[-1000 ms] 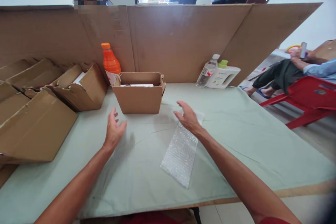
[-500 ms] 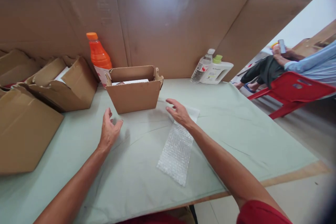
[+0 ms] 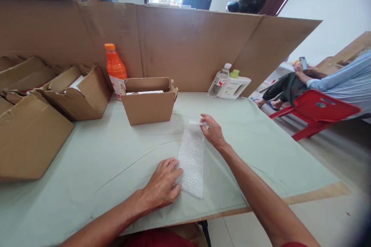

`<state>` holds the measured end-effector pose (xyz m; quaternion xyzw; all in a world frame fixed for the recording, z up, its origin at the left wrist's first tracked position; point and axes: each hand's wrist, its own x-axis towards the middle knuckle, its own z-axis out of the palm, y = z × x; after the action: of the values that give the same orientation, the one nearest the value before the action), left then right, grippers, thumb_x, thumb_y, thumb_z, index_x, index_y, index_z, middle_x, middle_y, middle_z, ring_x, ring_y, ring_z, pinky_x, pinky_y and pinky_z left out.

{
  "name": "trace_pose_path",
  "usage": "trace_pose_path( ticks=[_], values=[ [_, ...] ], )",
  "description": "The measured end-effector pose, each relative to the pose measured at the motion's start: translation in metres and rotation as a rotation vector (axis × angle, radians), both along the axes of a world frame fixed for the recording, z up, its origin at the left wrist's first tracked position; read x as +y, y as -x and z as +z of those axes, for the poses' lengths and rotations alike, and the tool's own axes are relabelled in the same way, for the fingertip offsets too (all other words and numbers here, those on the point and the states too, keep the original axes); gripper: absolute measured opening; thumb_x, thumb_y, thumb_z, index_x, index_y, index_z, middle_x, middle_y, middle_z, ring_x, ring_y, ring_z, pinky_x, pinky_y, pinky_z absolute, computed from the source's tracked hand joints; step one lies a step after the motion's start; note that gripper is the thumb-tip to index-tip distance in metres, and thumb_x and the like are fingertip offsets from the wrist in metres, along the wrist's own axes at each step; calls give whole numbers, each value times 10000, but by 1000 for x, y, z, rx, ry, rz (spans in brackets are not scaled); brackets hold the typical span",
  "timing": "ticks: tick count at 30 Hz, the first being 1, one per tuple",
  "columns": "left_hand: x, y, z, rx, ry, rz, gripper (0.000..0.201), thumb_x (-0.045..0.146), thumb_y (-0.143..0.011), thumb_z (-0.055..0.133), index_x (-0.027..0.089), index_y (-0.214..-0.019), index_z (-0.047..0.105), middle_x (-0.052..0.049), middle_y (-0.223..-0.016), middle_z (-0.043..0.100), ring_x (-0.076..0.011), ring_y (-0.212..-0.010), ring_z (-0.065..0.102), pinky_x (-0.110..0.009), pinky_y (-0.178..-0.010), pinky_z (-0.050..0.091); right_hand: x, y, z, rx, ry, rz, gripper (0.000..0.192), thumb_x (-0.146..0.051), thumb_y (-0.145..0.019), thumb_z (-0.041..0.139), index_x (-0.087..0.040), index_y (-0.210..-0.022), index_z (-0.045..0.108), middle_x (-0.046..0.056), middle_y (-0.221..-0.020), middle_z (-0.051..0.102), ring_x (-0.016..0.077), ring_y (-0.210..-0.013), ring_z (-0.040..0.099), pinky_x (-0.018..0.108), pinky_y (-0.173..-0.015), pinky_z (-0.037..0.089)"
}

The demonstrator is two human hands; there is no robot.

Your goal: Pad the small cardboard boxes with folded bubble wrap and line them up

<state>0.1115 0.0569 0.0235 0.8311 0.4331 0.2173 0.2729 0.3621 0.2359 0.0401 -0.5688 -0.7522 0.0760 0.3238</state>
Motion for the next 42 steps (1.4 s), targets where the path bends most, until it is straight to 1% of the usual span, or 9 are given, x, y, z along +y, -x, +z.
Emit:
trace_pose_path(
  ticks=[7, 10, 13, 17, 21, 24, 27, 33, 42],
  values=[
    [-17, 12, 6, -46, 41, 73, 332, 158, -809, 575, 210, -1118, 683, -126, -1216, 677, -326, -1174, 591, -512, -1006, 484, -47, 17, 7, -6, -10, 141, 175, -192, -795, 563, -249, -946, 633, 52, -992, 757, 258, -897, 669, 413, -876, 510],
    [-6, 7, 12, -244, 144, 225, 523, 176, -808, 576, 208, -1331, 569, -73, -1044, 712, -226, -894, 660, -393, -829, 539, -59, 20, 31, 46, -36, 80, 136, -246, -859, 536, -245, -966, 621, 50, -945, 738, 239, -862, 657, 383, -819, 522],
    [25, -6, 20, -521, 355, 389, 777, 178, -804, 586, 183, -1529, 306, 11, -839, 699, -133, -641, 646, -271, -654, 518, -74, 28, 71, 112, -148, 83, 160, -305, -902, 557, -251, -1037, 624, 57, -1014, 726, 235, -930, 670, 382, -839, 539],
    [81, -30, 37, -728, 492, 324, 426, 161, -807, 562, 94, -1226, 593, 35, -601, 627, -115, -468, 610, -214, -499, 450, -106, 37, 120, 47, -363, 148, 211, -272, -933, 576, -285, -1137, 627, 62, -1041, 729, 241, -958, 692, 408, -854, 549],
    [124, -47, 61, -816, 292, 310, 195, 154, -828, 551, 129, -975, 676, -26, -769, 695, -125, -688, 674, -209, -614, 487, -138, 28, 142, -45, -573, 257, 388, -133, -892, 615, -327, -1226, 581, 38, -1001, 734, 231, -944, 688, 424, -892, 518],
    [141, -45, 65, -831, 152, 309, 252, 159, -860, 531, 156, -1063, 680, -34, -941, 720, -126, -861, 671, -221, -766, 504, -155, 23, 129, -89, -561, 343, 444, -81, -857, 612, -285, -1249, 571, 48, -1015, 724, 237, -949, 677, 436, -892, 495],
    [137, -27, 45, -733, 123, 299, 257, 127, -825, 536, 156, -1016, 706, -27, -917, 733, -134, -825, 663, -239, -783, 508, -169, 28, 87, -133, -420, 407, 407, -40, -848, 550, -210, -1217, 576, 67, -1031, 718, 230, -940, 658, 412, -863, 475],
    [74, 27, 0, -457, 136, 268, 217, 96, -745, 570, 195, -838, 739, -17, -842, 732, -177, -820, 651, -295, -814, 508, -202, 55, 7, -123, 1, 562, 438, 13, -751, 506, -201, -1123, 595, 46, -963, 710, 211, -873, 598, 376, -827, 428],
    [46, 30, 8, -371, 99, 93, 243, 72, -754, 514, 194, -854, 699, -31, -957, 725, -181, -930, 663, -306, -858, 519, -223, 58, 29, -76, 297, 749, 309, -28, -770, 556, -211, -1016, 594, 20, -961, 697, 185, -866, 582, 335, -837, 430]
  ],
)
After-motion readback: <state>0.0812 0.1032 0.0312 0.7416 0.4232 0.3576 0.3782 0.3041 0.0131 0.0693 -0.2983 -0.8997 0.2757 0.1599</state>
